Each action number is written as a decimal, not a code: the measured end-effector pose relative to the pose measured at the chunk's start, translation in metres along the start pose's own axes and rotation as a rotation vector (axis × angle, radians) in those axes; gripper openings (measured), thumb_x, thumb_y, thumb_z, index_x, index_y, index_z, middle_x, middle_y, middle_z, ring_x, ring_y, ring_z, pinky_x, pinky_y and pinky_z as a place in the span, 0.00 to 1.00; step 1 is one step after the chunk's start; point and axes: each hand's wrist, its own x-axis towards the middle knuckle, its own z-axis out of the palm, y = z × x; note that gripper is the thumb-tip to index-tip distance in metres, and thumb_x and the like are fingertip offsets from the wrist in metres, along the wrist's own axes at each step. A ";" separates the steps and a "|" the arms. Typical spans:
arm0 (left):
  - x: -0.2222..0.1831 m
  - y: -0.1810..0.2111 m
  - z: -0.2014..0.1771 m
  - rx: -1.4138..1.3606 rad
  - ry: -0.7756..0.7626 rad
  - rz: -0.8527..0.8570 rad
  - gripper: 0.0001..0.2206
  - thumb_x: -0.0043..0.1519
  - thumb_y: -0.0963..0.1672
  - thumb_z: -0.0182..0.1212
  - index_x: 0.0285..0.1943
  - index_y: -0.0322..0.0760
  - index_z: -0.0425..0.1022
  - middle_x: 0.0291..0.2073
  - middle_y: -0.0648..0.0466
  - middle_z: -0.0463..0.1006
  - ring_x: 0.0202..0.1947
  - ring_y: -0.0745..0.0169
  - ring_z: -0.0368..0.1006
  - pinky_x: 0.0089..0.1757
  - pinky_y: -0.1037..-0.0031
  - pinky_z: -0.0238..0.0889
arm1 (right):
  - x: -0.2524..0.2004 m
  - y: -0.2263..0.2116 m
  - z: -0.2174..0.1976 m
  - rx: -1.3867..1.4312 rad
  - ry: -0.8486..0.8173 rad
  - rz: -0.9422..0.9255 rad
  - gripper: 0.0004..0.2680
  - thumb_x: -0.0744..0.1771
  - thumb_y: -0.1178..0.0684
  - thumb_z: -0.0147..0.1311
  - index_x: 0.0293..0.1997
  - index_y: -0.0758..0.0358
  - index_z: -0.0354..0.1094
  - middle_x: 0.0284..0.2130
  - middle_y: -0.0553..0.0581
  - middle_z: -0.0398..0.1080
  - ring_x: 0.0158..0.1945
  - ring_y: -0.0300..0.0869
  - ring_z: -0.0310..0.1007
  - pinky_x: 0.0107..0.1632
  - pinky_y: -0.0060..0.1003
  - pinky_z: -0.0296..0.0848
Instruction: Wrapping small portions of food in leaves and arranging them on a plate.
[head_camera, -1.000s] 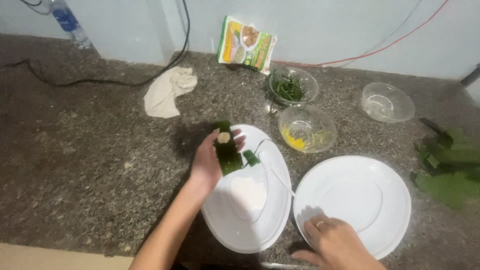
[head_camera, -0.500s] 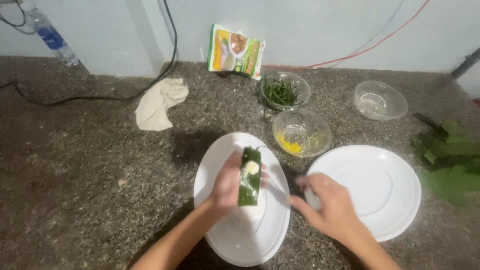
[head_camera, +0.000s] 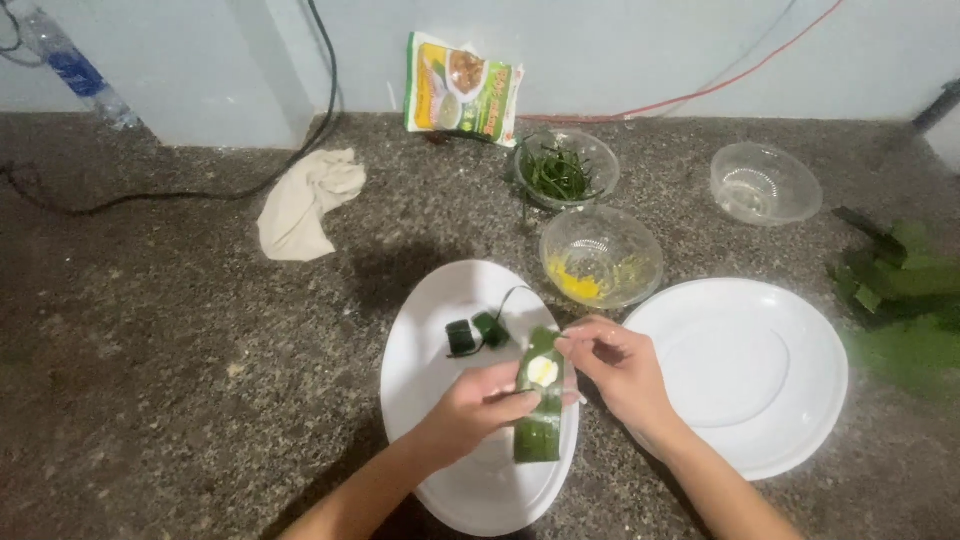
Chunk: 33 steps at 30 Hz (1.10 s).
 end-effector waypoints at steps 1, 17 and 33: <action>-0.001 0.001 -0.001 0.128 0.045 -0.065 0.15 0.59 0.43 0.49 0.50 0.29 0.72 0.44 0.44 0.77 0.46 0.53 0.74 0.47 0.62 0.70 | -0.002 0.000 -0.001 0.011 0.006 0.010 0.03 0.62 0.59 0.55 0.33 0.61 0.74 0.30 0.55 0.75 0.32 0.40 0.72 0.37 0.32 0.73; 0.005 -0.015 -0.014 -0.112 0.161 -0.190 0.09 0.56 0.40 0.54 0.43 0.29 0.73 0.42 0.45 0.75 0.44 0.53 0.69 0.46 0.65 0.63 | 0.001 0.016 -0.001 -0.314 -0.211 -0.697 0.11 0.63 0.64 0.49 0.47 0.57 0.69 0.43 0.52 0.73 0.43 0.42 0.75 0.50 0.37 0.74; 0.001 -0.020 -0.014 0.251 0.262 0.097 0.09 0.58 0.44 0.55 0.30 0.31 0.74 0.20 0.54 0.71 0.21 0.66 0.62 0.28 0.78 0.56 | -0.006 0.003 -0.003 -0.149 -0.274 -0.468 0.10 0.65 0.53 0.48 0.51 0.56 0.65 0.31 0.50 0.71 0.30 0.34 0.67 0.34 0.26 0.71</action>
